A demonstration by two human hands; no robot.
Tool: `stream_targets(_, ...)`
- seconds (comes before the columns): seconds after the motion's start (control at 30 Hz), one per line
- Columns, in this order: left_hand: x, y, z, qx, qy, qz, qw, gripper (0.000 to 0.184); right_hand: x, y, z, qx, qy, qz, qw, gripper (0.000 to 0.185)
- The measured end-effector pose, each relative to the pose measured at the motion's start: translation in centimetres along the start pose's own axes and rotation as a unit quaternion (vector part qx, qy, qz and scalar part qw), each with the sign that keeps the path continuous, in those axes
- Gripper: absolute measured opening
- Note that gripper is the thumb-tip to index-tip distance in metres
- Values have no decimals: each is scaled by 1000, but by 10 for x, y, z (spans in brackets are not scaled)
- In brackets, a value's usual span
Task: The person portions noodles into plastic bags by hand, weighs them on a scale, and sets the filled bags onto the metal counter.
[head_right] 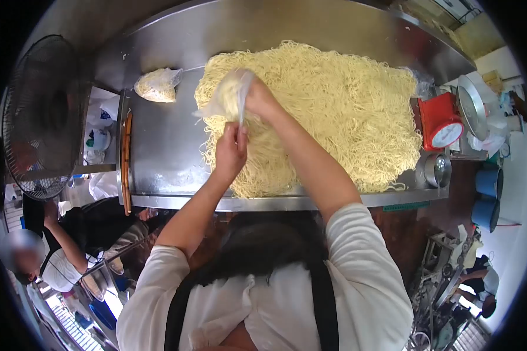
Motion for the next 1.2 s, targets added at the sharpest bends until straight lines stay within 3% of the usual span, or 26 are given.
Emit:
stream_targets(0.07,-7,-4,9,19,23,7,1000,16,7,1,-21,-49,-140,-52,988,41)
stream_targets(0.1,-9,-9,23,31,7,-2,999,17,8,-10,-35,67,-79,45,994,39)
stream_targets(0.13,-7,-7,35,17,23,3,1000,17,27,-2,-19,216,23,-4,976,40)
stream_targets(0.17,-6,-5,43,5,38,6,999,17,64,-1,2,360,127,-54,923,40)
stream_targets(0.2,-7,-2,45,-6,55,8,998,17,85,-7,20,490,226,-102,835,41)
stream_targets(0.23,-6,-4,47,1,106,32,994,13,73,-9,2,494,166,-56,851,44)
stream_targets(0.3,0,-19,37,5,69,49,996,11,63,-19,-48,488,31,40,871,50)
stream_targets(0.33,-6,-27,28,8,44,50,998,10,37,-12,-66,218,-86,30,972,54)
stream_targets(0.37,-5,-23,-4,25,-74,-10,997,8,5,-20,-82,-77,-195,19,978,58)
stream_targets(0.43,-1,-13,-36,72,-17,112,991,10,-5,-28,-68,-236,-145,-23,961,59)
stream_targets(0.47,1,-12,-40,130,15,169,977,11,6,-18,-21,-91,11,-55,994,56)
stream_targets(0.5,3,-10,-37,112,-19,203,973,12,26,-17,18,57,165,-85,981,54)
stream_targets(0.57,-7,7,-17,74,-94,265,957,15,34,-34,-8,-72,41,44,996,54)
stream_targets(0.6,-25,25,9,50,-10,269,962,20,46,-42,-25,-137,-26,105,985,54)
stream_targets(0.63,-41,49,25,-19,-96,186,978,48,59,-25,-25,3,47,70,996,57)
stream_targets(0.7,-44,35,24,-204,-202,110,952,68,97,1,-24,277,182,3,943,63)
stream_targets(0.8,-28,-37,69,-321,-215,144,911,92,109,-9,-43,361,93,26,927,75)
stream_targets(0.87,-33,-54,99,-283,-109,197,932,83,110,-28,-30,398,55,9,916,79)
stream_targets(0.9,-36,-39,101,-195,-87,188,959,66,108,-36,-24,416,35,0,909,82)
stream_targets(1.0,-30,33,78,-153,-6,211,965,50,92,-51,-6,400,64,-30,914,91)
stream_targets(1.1,-31,102,39,-229,-63,214,948,48,59,-55,-15,401,11,26,916,81)
stream_targets(1.2,-30,162,20,-281,-58,216,933,40,38,-11,-73,291,-57,-25,955,58)
Point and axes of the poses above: each hand's wrist, its own x-axis away from the middle knuckle, its own y-axis out of the back of the hand, z = x × y, the point moved 8 cm from there along -x, towards the middle knuckle, and after that the axes turned 8 degrees about -x, right-handed, at the moved point
